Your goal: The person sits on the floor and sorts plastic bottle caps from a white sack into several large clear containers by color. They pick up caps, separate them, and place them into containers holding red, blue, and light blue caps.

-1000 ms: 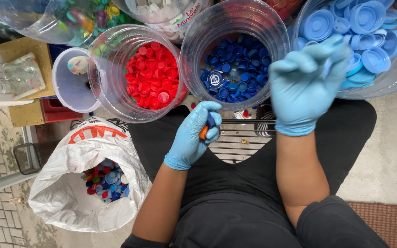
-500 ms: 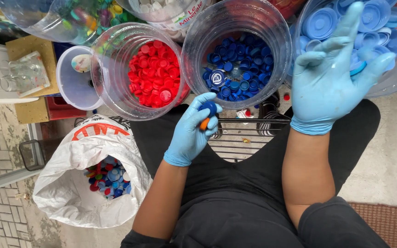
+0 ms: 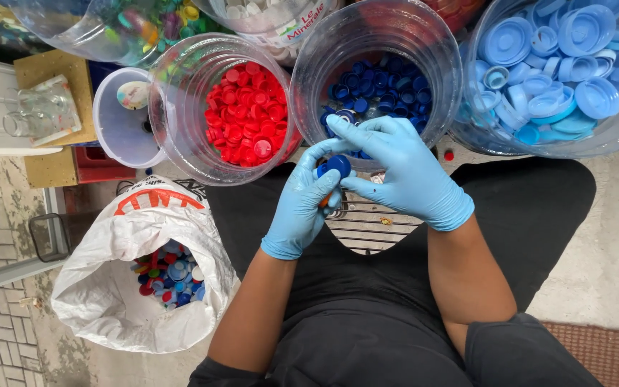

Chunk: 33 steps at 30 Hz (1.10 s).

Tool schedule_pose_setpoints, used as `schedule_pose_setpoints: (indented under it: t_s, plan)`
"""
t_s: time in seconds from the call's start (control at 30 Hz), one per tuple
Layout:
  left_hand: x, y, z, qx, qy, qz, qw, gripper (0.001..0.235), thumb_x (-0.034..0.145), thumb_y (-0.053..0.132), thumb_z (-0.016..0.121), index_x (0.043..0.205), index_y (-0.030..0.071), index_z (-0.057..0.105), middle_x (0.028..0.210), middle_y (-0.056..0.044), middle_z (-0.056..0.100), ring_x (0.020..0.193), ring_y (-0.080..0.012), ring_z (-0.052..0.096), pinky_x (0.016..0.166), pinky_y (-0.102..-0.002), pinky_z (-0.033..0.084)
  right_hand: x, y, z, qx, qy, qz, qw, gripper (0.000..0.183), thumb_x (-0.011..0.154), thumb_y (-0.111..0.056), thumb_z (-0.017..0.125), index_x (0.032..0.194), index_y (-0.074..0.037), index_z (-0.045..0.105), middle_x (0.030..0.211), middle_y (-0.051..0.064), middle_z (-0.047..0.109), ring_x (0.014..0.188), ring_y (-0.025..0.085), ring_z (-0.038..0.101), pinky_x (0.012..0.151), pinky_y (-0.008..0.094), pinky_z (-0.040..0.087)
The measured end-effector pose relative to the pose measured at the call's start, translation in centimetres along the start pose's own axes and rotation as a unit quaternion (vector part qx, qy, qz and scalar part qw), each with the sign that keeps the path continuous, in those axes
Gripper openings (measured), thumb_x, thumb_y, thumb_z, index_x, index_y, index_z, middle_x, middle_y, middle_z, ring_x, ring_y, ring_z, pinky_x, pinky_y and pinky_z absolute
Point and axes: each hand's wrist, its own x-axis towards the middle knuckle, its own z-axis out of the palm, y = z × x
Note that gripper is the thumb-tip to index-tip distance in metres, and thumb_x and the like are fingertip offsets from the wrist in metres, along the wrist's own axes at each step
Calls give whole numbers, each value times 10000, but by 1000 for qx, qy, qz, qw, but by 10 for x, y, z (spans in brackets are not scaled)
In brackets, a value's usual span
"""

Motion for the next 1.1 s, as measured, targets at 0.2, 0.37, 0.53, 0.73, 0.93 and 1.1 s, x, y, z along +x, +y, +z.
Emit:
schedule_pose_setpoints:
  t_s: [0.2,0.37,0.53,0.73,0.93,1.1]
  plan:
    - [2,-25,-19,-70,20,15,997,471,1038,223,635,1444,25,506,1036,-220,739,518,-76,544,434,-187,412,7,4,8,160,120,69,977,649,815,-99,876,1424,-136,653,1148,42,764,1092,217,660,1047,402,427]
    - [-3,-14,-19,-60,-16,-1,998,510,1086,446,446,1252,-14,592,808,-73,666,513,-79,446,475,-231,332,5,2,0,178,260,74,946,456,1058,-31,654,1479,31,491,1327,241,645,1227,304,664,1138,401,538]
    - [-4,-12,-17,-60,-34,-2,998,552,1076,487,405,1184,-20,594,632,-28,513,487,-99,343,477,-251,305,3,8,1,171,281,82,941,454,1072,7,657,1485,38,473,1411,250,607,1323,340,625,1202,437,514]
    - [-2,-11,-16,-45,-54,-9,998,606,1053,555,393,1140,-1,618,586,3,440,472,-79,321,478,-240,287,5,7,-5,81,234,92,964,521,1072,-93,705,1532,-28,468,1557,197,470,1410,333,513,1196,455,505]
    - [-1,-12,-15,-8,-41,-36,998,707,1003,629,415,1160,-17,654,571,20,442,477,-64,337,473,-216,273,13,-3,-9,73,75,-19,994,503,948,-191,803,1385,-19,624,1330,153,685,1243,331,646,1076,478,504]
    - [0,-21,-15,-2,28,-51,998,500,1002,555,493,765,117,539,577,-16,510,471,-91,431,458,-223,335,7,-4,14,11,6,-42,999,586,924,-232,841,1459,-180,608,1231,28,675,1225,260,580,1030,427,429]
